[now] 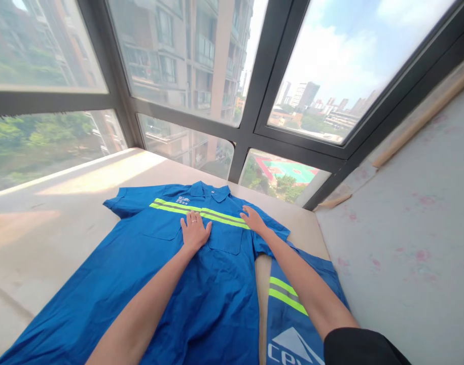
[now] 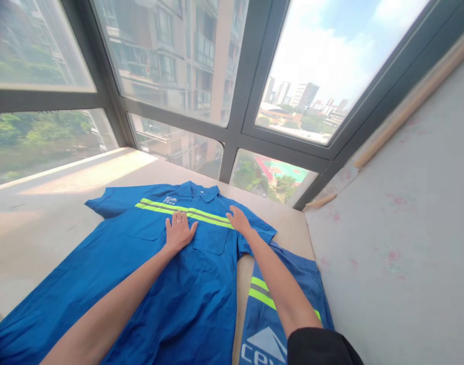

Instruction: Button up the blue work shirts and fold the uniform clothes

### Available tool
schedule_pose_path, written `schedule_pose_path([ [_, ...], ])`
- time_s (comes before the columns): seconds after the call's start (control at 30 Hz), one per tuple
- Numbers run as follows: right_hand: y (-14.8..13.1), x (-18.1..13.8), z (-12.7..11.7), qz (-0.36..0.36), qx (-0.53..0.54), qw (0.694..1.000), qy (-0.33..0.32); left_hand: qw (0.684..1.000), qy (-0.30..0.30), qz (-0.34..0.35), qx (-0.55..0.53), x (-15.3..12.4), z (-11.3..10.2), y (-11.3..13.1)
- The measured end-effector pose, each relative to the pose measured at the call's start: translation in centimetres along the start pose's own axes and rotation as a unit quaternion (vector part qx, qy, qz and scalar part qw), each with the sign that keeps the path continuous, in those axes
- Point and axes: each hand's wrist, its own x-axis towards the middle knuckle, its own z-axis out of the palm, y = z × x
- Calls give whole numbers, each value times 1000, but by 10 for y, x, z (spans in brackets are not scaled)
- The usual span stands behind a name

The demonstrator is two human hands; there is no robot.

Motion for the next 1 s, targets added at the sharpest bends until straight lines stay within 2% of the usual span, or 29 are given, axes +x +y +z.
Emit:
schedule_pose_path([
  [0.17,27,12,-14,97,-44,994,24,1000,20,0,-3,0,4,0],
  [0.3,33,18,-13,130,-67,989,19,999,31,3,-14,-1,6,-1],
  [0.77,45,45,-32,183,-87,979,-32,1000,25,6,-6,-3,-1,0],
  [1.0,30,76,-36,129,-86,988,-10,1000,23,5,-2,-4,-1,1],
])
